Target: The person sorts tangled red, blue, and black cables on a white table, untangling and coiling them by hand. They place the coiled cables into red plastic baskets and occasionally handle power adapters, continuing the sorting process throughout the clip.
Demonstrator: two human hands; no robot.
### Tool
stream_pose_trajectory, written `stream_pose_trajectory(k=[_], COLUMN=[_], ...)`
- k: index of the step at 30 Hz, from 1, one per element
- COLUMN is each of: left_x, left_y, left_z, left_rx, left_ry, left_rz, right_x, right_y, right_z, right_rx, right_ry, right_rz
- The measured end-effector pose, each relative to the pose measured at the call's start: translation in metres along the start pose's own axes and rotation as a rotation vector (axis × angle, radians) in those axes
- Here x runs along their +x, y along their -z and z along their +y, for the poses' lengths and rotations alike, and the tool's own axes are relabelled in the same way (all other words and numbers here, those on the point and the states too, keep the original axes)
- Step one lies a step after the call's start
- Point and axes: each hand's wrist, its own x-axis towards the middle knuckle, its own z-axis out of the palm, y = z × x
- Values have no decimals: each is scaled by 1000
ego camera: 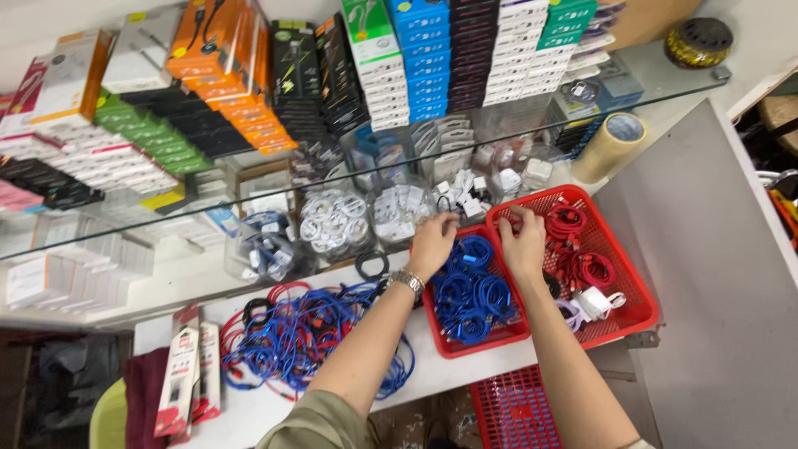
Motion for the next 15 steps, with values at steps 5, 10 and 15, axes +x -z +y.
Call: stream_pose_trajectory(k=[5,10,15], left_x=[-27,-70,-117], left_y=[67,120,162], left_z=[-35,-84,-117], left_rx=[-86,-86,-83], left_ry=[66,105,168], left_rz=[48,65,66], right_x=[-29,-81,-142], right_y=[-48,-98,-143], right_z=[-71,-93,-82], right_rx=[248,148,-372], right_ry=[-15,-91,-151], right_rz=[-316,-775,-1025])
